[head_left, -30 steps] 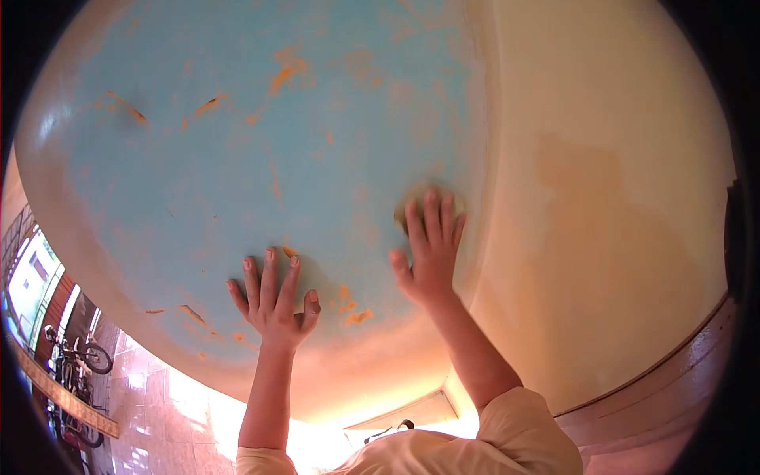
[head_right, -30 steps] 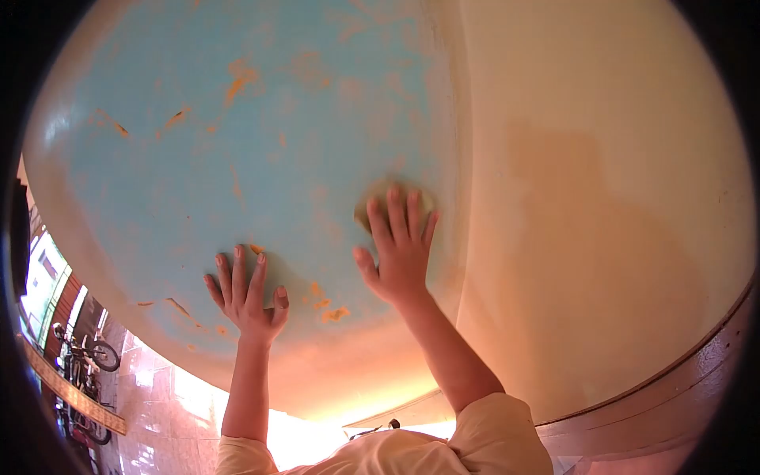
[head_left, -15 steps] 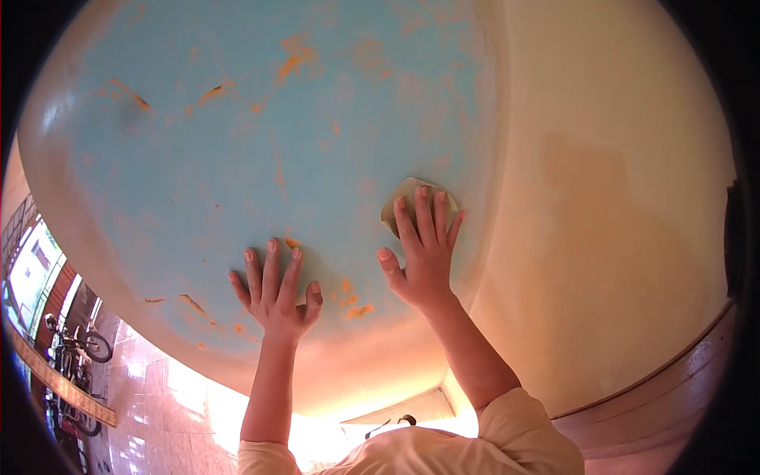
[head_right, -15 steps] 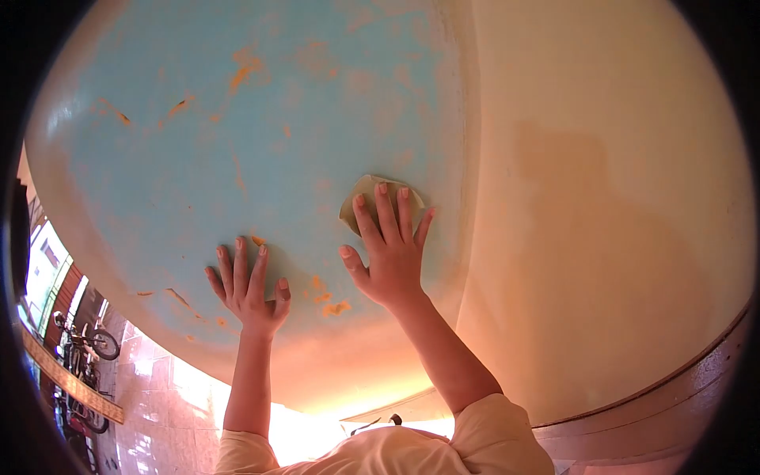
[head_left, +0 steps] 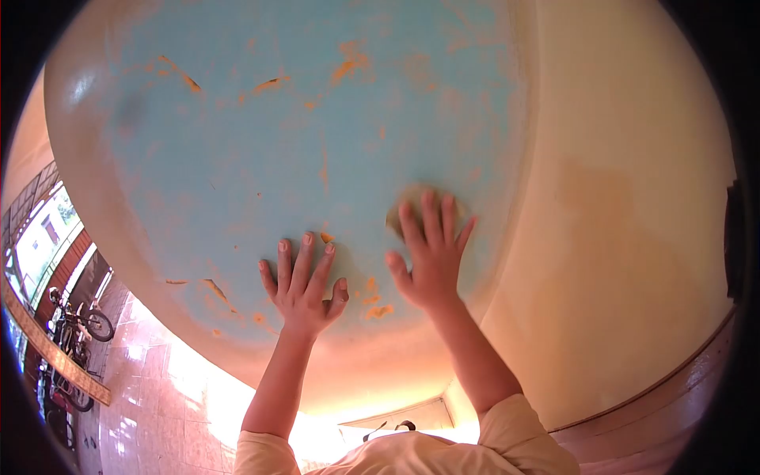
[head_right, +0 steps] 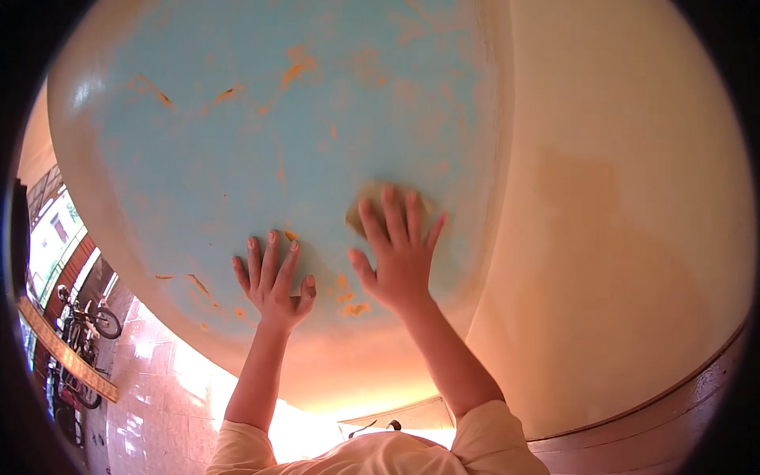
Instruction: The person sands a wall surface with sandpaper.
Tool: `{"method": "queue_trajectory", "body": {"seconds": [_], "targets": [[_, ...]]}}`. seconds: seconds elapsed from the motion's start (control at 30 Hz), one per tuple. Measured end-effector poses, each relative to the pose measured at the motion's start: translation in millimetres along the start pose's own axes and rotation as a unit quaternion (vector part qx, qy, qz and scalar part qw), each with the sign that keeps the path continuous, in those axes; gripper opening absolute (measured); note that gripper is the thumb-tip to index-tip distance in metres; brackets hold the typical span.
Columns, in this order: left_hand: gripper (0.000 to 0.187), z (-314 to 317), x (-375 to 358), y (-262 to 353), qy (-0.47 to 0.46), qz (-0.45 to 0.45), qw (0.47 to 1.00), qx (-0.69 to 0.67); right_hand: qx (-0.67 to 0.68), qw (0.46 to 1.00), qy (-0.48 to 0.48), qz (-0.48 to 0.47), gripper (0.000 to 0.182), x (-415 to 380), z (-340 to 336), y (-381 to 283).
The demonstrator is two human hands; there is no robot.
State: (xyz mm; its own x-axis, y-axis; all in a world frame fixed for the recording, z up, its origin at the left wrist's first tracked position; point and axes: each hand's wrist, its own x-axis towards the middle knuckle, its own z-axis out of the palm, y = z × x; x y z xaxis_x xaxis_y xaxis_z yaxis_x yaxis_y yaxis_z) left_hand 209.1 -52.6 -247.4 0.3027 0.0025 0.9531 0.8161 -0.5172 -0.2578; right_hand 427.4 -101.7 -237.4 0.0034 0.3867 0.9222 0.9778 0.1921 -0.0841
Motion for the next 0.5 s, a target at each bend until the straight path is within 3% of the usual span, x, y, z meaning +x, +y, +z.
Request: {"method": "queue_trajectory", "body": {"seconds": [0.07,0.17,0.33,0.43,0.5], "targets": [[0.046,-1.6,-0.7,-1.2,-0.015,-0.002,1.0,0.003,0.019,0.999,0.025,0.013,0.067,34.8,-15.8,-5.6],[0.046,-2.2,-4.3,-5.0,-0.018,0.003,1.0,-0.003,0.021,0.999,0.028,0.018,0.068,3.7,11.0,-8.2],[0.046,-1.8,-7.1,-5.6,-0.025,-0.003,1.0,-0.018,0.03,0.999,0.0,0.033,0.061,-170.1,96.8,-9.2],[0.047,-0.9,-3.7,-5.9,-0.022,-0.009,0.999,-0.026,0.005,1.0,-0.004,0.009,0.06,-155.5,79.9,-5.3],[0.047,-3.7,-1.5,-4.3,-0.02,-0.008,0.999,-0.033,0.015,1.0,-0.01,0.009,0.06,-105.3,57.8,1.7]]}}
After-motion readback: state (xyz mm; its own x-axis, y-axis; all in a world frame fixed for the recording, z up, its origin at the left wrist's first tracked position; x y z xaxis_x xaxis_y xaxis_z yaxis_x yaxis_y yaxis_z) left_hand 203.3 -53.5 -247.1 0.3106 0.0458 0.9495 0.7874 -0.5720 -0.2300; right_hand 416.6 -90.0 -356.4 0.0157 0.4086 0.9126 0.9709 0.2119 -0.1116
